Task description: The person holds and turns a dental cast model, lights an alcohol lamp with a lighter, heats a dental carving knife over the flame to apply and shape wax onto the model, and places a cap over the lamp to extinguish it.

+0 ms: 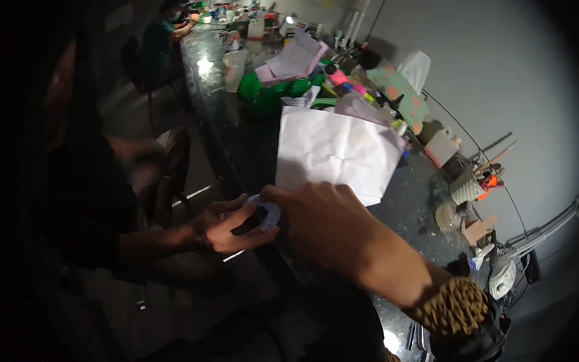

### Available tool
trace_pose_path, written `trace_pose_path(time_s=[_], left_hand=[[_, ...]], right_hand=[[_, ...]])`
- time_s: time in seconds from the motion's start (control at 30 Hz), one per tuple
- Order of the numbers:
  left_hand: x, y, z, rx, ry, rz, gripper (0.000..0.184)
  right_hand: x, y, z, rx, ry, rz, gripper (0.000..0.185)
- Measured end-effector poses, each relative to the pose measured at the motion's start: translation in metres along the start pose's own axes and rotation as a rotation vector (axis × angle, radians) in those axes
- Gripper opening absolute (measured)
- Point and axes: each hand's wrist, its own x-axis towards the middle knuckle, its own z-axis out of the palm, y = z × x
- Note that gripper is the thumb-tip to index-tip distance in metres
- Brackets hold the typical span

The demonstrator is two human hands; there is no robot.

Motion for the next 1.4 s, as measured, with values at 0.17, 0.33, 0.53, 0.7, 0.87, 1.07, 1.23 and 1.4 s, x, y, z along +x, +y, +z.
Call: trace_pose_path(time_s=[0.17, 0.33, 0.53, 0.7, 0.87, 1.07, 1.23, 1.4], left_hand=[[0.003, 0.014, -0.006, -0.006, -0.063, -0.088, 0.045], [0.037, 0.054, -0.033, -0.101, -0.487, -0.645, 0.057], [0.008, 0.026, -0.005, -0.040, -0.029, -0.220, 0.062], [0.022, 0.042, -0.014, -0.269, -0.038, -0.510, 0.052], [0.047, 0.069, -0.031, -0.657, -0.027, -1.213, 0.048], [0.052, 0.069, -0.032, -0.808, 0.036, -1.256, 0.053], [0.055, 0.070, -0.032, -0.807, 0.037, -1.332, 0.052], [0.052, 0.068, -0.029, -0.807, 0.035, -1.314, 0.051]], right_hand=[[0.030, -0.005, 0.002, 0.178, -0.070, -0.112, 0.029], [0.030, 0.008, 0.014, 0.239, -0.255, -0.060, 0.042], [0.035, 0.013, 0.023, 0.181, -0.282, -0.047, 0.056], [0.038, 0.017, 0.022, 0.205, -0.344, -0.033, 0.059], [0.039, 0.017, 0.023, 0.211, -0.333, -0.026, 0.057], [0.039, 0.021, 0.035, 0.216, -0.253, -0.056, 0.054], [0.046, 0.020, 0.037, 0.182, -0.276, -0.047, 0.044], [0.051, 0.019, 0.038, 0.099, -0.286, -0.047, 0.032]])
